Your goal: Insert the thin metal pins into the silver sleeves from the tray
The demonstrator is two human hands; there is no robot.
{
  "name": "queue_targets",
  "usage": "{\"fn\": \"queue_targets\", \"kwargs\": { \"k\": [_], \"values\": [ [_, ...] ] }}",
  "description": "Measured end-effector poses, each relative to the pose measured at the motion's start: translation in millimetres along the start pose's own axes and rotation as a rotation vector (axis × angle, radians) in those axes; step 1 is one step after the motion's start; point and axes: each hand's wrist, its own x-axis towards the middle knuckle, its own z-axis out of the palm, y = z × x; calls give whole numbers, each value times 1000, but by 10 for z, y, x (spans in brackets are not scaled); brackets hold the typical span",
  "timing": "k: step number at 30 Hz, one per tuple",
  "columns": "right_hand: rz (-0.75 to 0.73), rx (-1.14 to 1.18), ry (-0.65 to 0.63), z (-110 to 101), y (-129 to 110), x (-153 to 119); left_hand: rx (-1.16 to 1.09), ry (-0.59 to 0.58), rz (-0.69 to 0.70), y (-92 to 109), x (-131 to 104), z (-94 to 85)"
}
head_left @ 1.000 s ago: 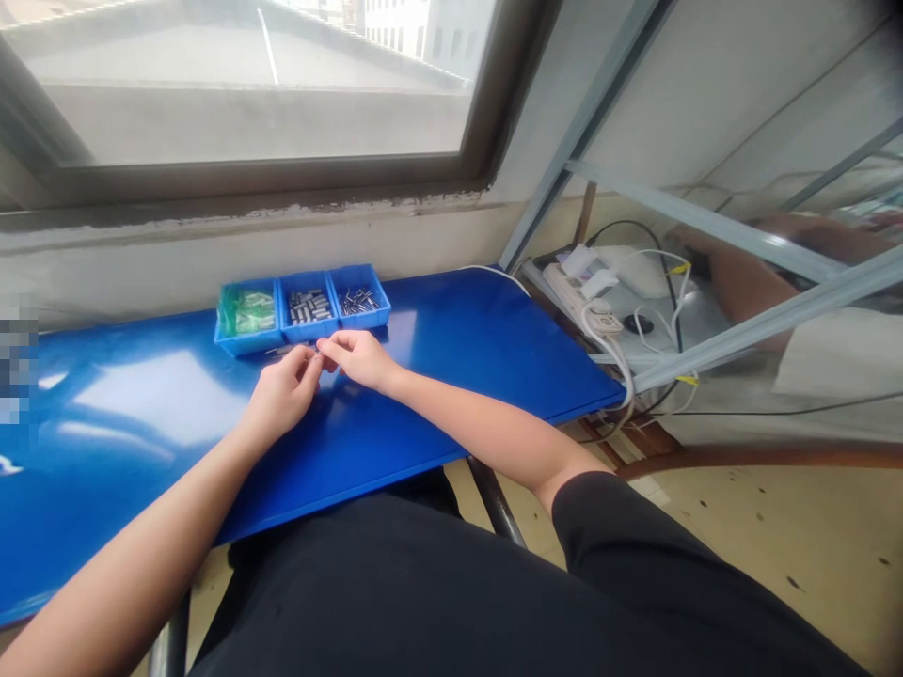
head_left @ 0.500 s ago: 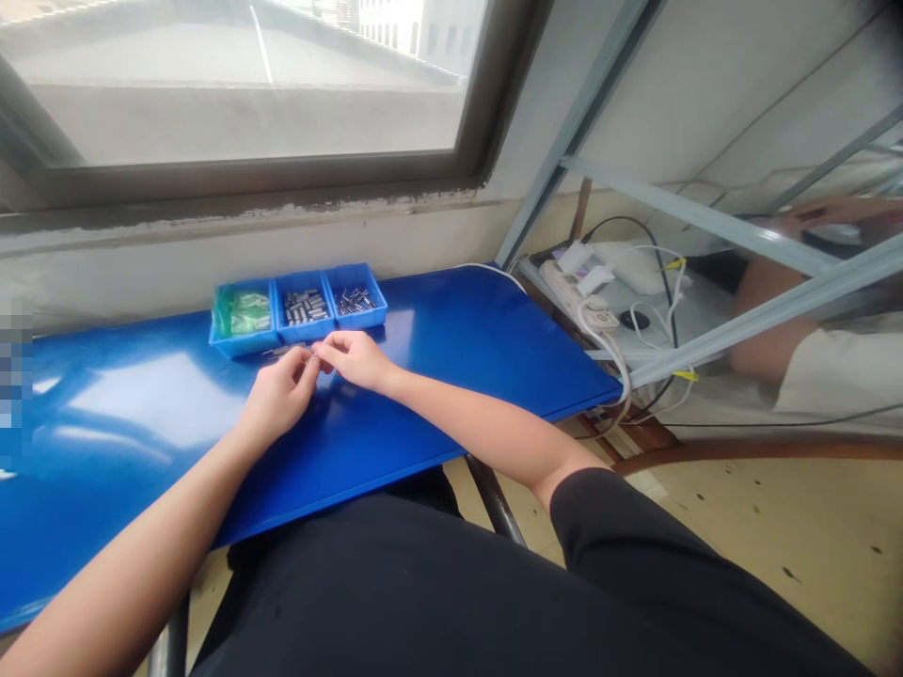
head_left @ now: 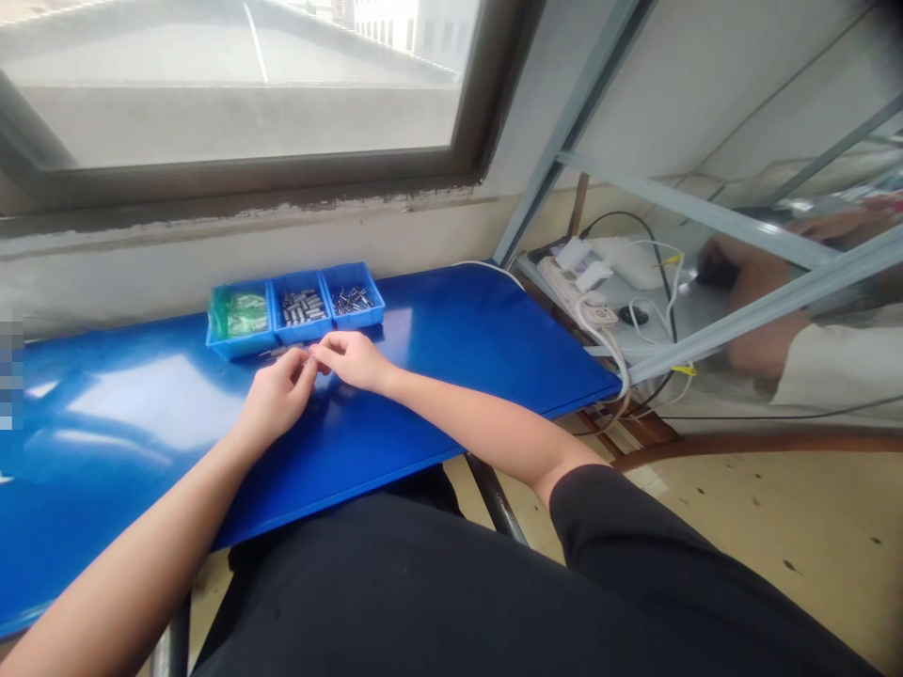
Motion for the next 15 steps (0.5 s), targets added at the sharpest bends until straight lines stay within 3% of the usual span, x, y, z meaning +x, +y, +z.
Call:
{"fn": "queue_targets", "kwargs": {
  "k": [15],
  "values": [
    [3,-19,-20,-4,49,23,17,-38,-17,20,7,-20]
  ]
}}
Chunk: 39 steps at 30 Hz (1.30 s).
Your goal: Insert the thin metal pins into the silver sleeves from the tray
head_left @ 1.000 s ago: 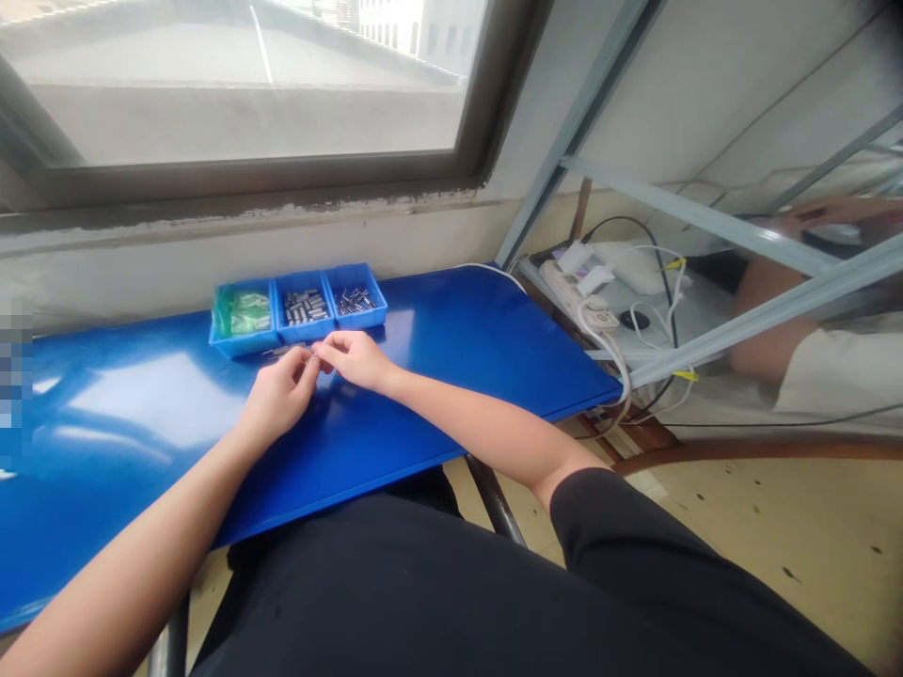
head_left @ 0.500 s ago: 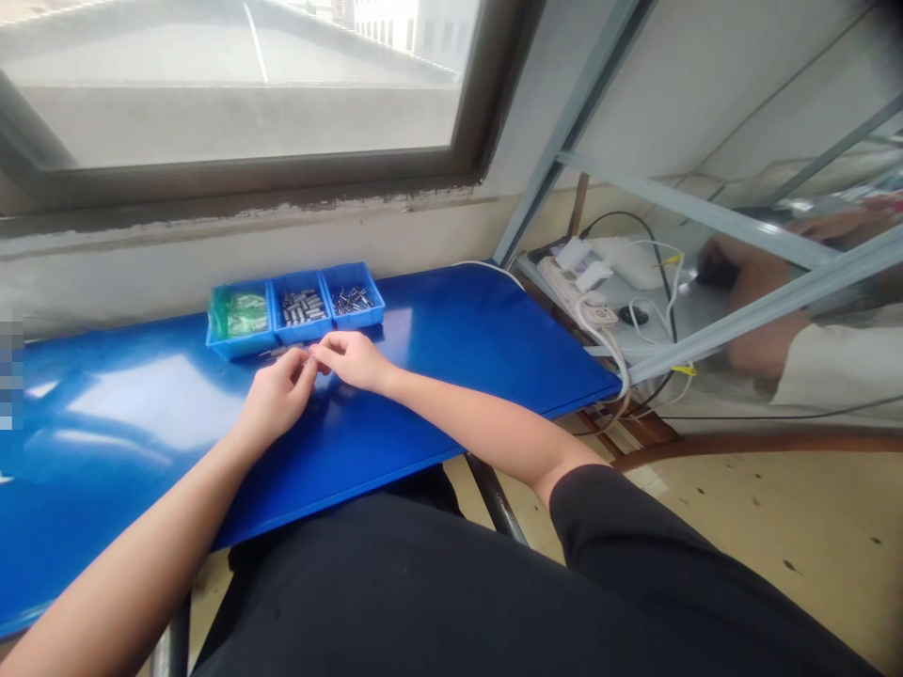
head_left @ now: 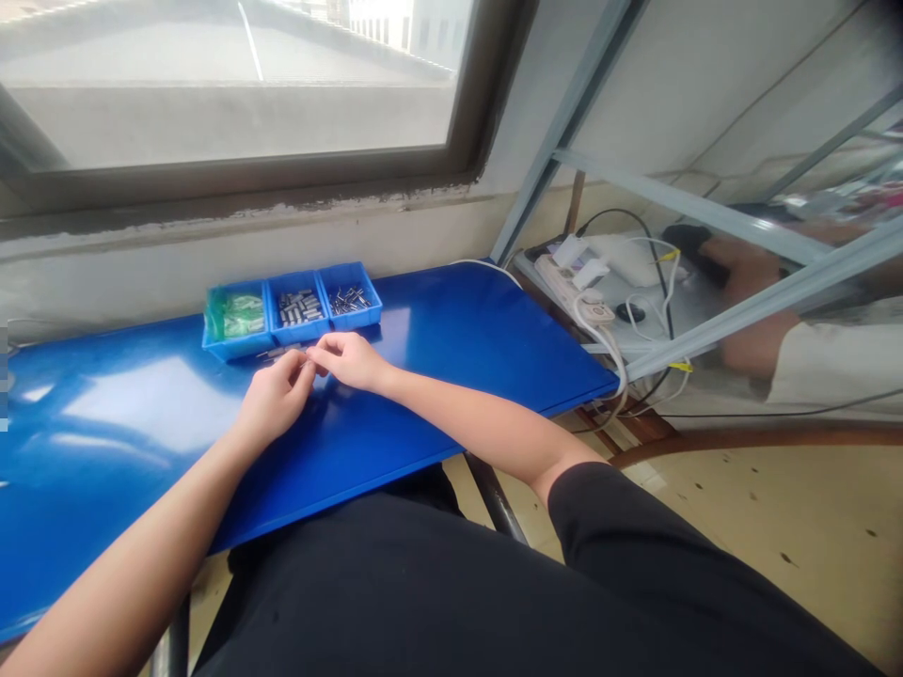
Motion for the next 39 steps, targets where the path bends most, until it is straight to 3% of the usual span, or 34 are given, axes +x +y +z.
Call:
{"fn": "queue_targets", "kwargs": {
  "k": [39],
  "values": [
    [1,-24,-30,-13,-14,-8,36,-41,-1,21,3,-16]
  ]
}}
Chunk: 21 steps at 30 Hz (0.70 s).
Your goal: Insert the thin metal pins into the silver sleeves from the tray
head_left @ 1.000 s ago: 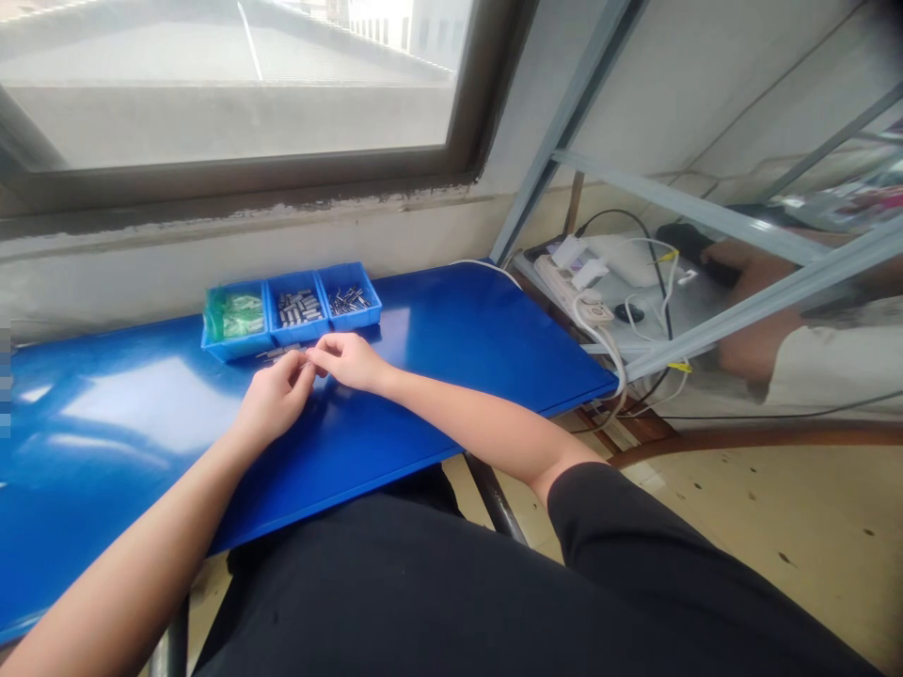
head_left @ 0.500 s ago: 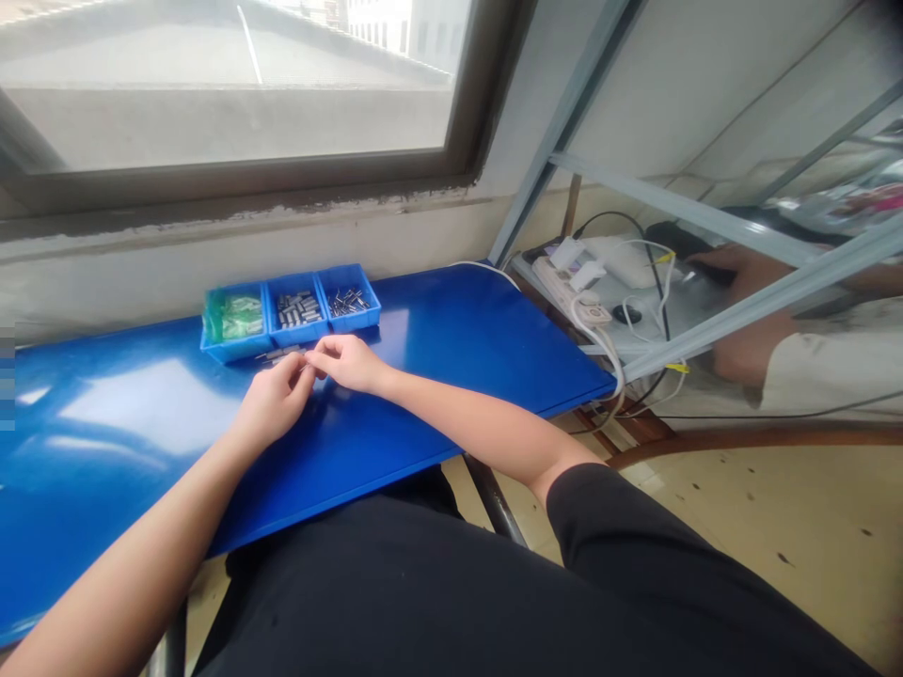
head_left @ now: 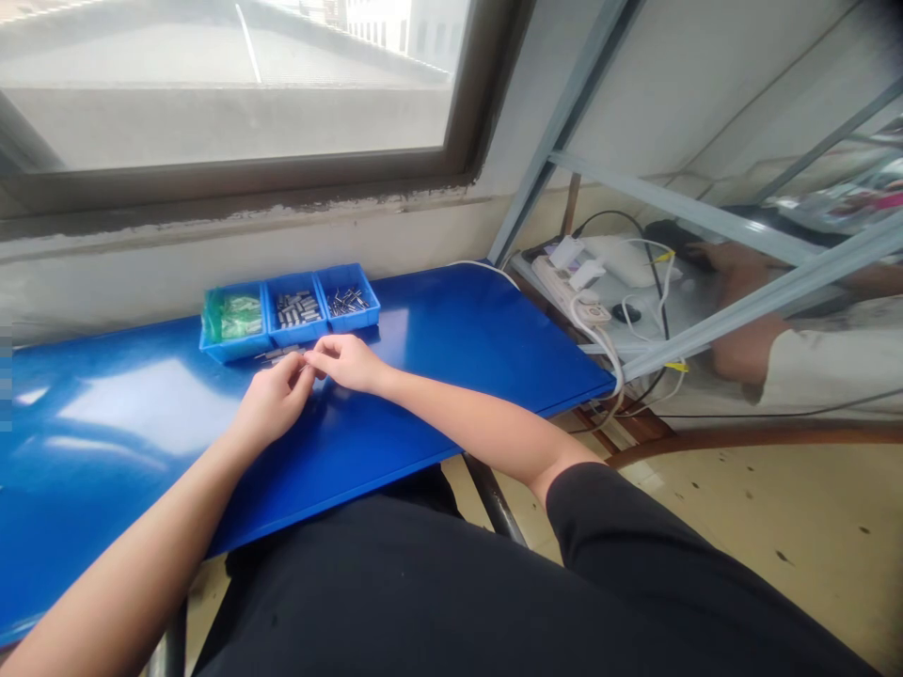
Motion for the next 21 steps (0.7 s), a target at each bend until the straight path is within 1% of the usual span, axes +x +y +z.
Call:
{"fn": "queue_targets", "kwargs": {
  "k": [11,21],
  "values": [
    [14,-8,-1,-8,-33,-15,-1,-5,-2,1,5,1],
    [11,-2,-15,-1,-15,-10,14,-15,9,-4,2,4]
  ]
}}
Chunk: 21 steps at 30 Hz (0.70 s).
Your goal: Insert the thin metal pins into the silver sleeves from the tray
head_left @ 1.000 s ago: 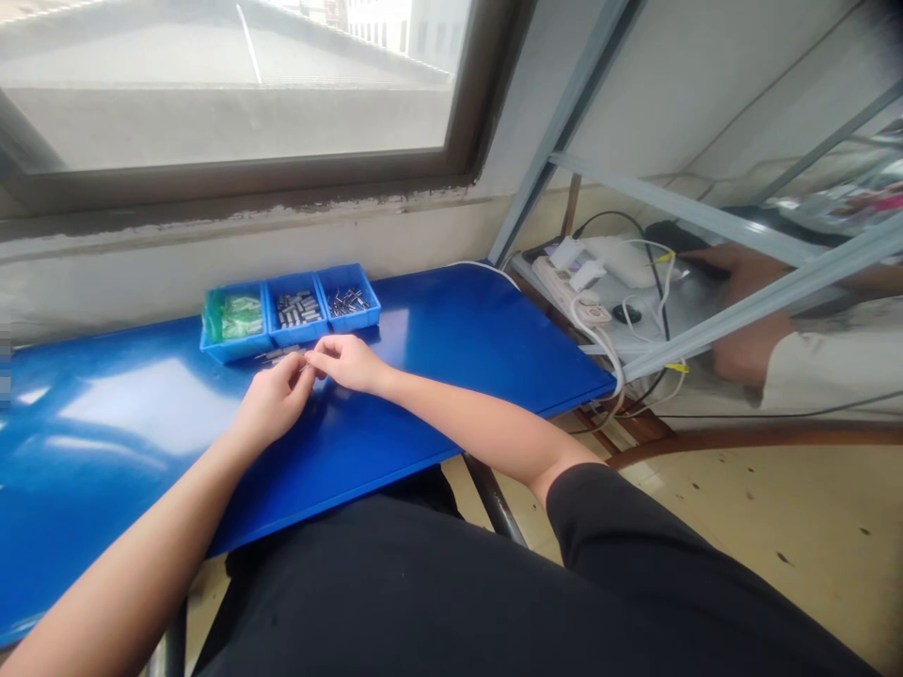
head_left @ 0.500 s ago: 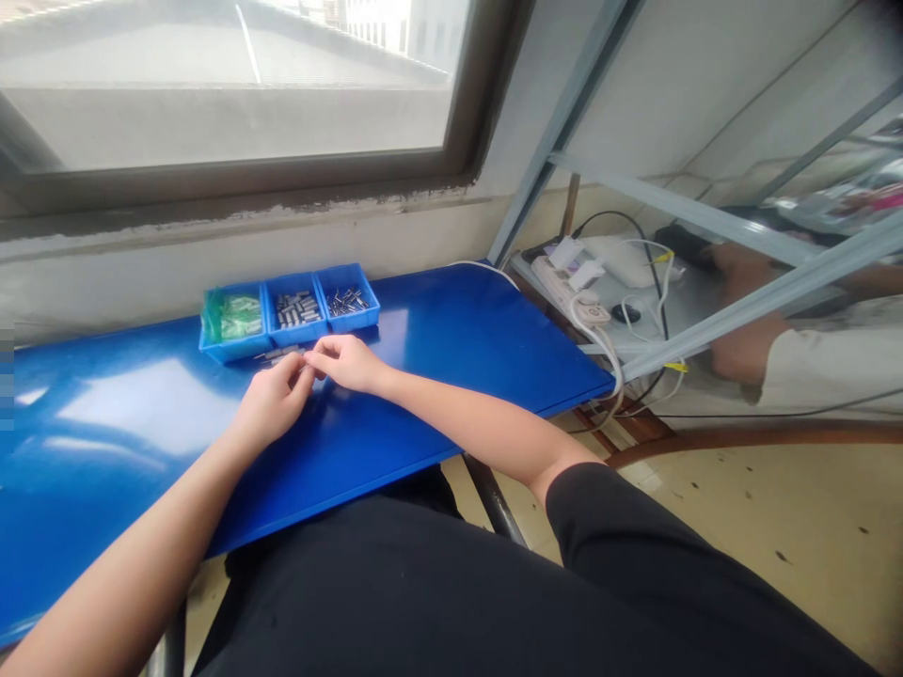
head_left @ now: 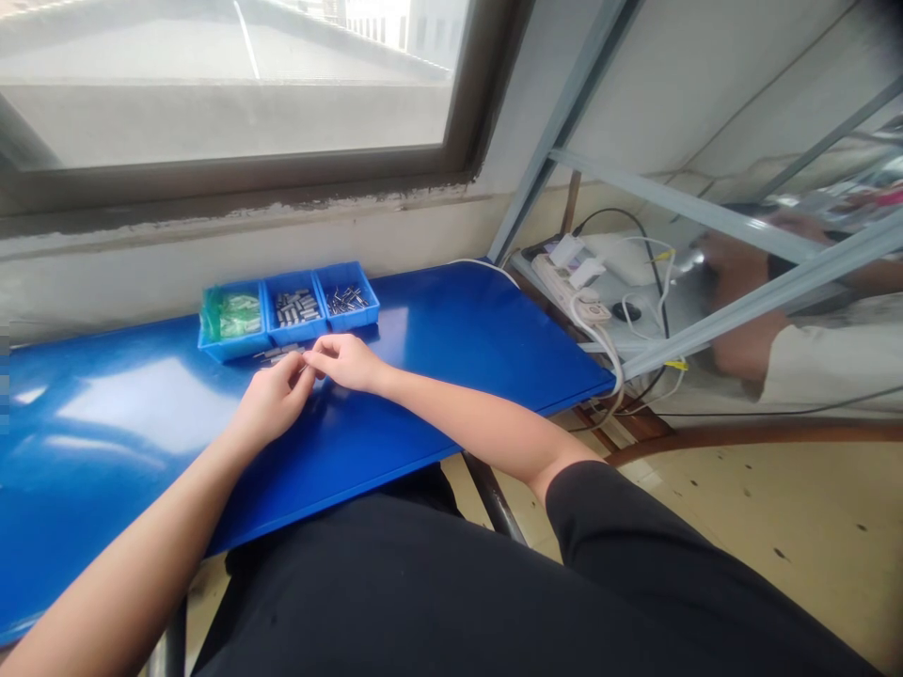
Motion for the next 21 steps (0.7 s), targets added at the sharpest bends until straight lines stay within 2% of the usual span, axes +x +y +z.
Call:
{"fn": "queue_targets", "kwargs": {
  "k": [21],
  "values": [
    [6,-24,-3,8,-33,-16,46,24,-4,-26,4,19]
  ]
}}
